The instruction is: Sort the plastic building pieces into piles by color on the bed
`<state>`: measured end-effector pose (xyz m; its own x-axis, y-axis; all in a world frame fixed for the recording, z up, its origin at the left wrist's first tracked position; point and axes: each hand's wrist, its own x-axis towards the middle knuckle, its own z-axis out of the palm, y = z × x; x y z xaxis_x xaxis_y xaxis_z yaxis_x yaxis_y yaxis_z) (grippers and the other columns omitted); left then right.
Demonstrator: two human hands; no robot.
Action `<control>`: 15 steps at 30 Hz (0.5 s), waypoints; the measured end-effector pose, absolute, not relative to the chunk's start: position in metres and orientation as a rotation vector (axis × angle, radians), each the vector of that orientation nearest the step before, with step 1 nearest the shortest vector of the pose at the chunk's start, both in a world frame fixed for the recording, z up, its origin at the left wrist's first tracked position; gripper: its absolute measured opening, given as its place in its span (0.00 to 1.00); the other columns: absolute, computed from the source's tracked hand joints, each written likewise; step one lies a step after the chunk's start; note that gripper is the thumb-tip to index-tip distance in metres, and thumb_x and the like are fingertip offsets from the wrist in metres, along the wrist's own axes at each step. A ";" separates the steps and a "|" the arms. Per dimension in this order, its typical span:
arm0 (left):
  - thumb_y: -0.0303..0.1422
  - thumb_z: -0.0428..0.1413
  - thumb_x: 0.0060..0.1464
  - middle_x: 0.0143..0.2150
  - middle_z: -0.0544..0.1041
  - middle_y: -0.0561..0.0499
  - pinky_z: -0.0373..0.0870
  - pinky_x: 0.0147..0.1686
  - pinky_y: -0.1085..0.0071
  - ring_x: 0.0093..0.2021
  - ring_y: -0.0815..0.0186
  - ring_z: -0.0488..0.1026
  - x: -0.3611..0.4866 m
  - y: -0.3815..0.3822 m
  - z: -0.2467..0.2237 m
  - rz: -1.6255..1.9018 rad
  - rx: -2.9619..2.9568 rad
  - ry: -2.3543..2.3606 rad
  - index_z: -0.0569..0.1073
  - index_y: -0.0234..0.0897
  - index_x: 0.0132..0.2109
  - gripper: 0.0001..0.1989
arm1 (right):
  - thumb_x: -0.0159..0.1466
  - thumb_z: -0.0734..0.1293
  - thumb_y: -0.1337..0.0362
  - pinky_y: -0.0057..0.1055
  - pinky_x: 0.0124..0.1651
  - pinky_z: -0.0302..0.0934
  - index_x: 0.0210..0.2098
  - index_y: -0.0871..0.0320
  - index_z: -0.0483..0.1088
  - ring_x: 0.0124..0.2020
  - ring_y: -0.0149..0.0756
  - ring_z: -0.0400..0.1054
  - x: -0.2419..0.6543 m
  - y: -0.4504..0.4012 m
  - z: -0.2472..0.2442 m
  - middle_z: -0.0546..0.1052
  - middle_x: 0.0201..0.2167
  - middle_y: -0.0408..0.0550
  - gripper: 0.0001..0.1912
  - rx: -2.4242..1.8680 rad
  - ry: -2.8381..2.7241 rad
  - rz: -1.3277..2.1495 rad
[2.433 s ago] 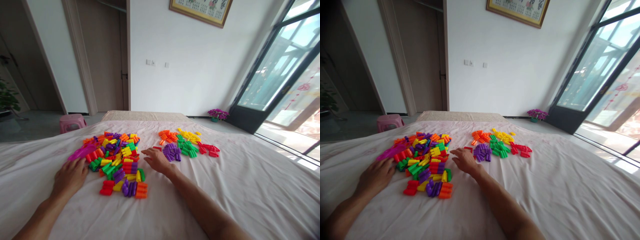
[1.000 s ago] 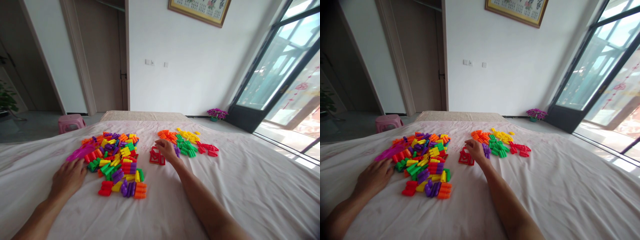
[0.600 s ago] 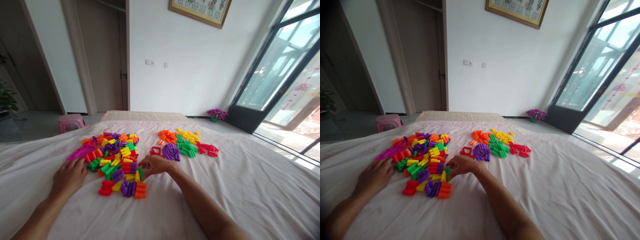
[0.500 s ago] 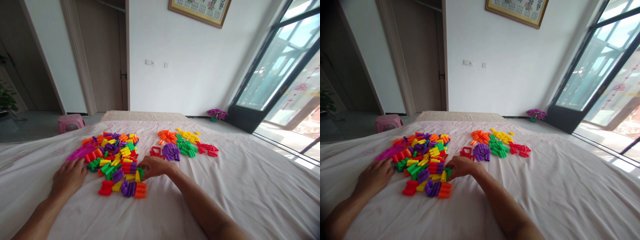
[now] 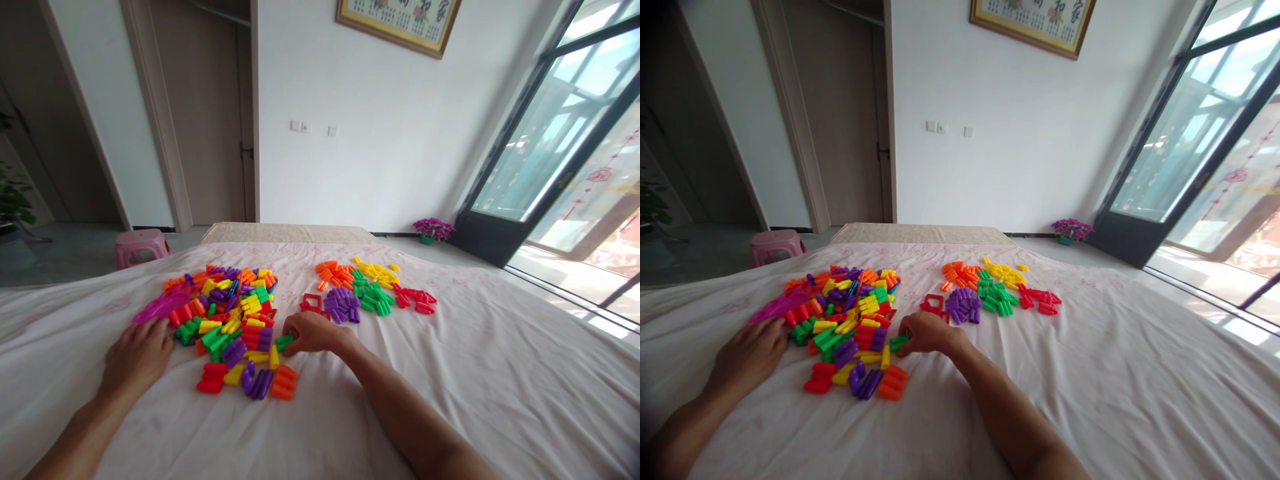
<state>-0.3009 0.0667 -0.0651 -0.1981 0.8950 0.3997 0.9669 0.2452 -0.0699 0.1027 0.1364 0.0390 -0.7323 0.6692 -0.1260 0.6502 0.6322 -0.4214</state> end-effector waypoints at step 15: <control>0.39 0.41 0.65 0.63 0.75 0.33 0.64 0.64 0.48 0.62 0.43 0.69 -0.302 0.068 -0.068 -0.284 -1.725 -2.160 0.74 0.27 0.62 0.29 | 0.69 0.66 0.61 0.24 0.33 0.54 0.44 0.58 0.82 0.33 0.31 0.72 0.108 0.139 0.043 0.83 0.37 0.46 0.12 -1.003 -2.817 0.673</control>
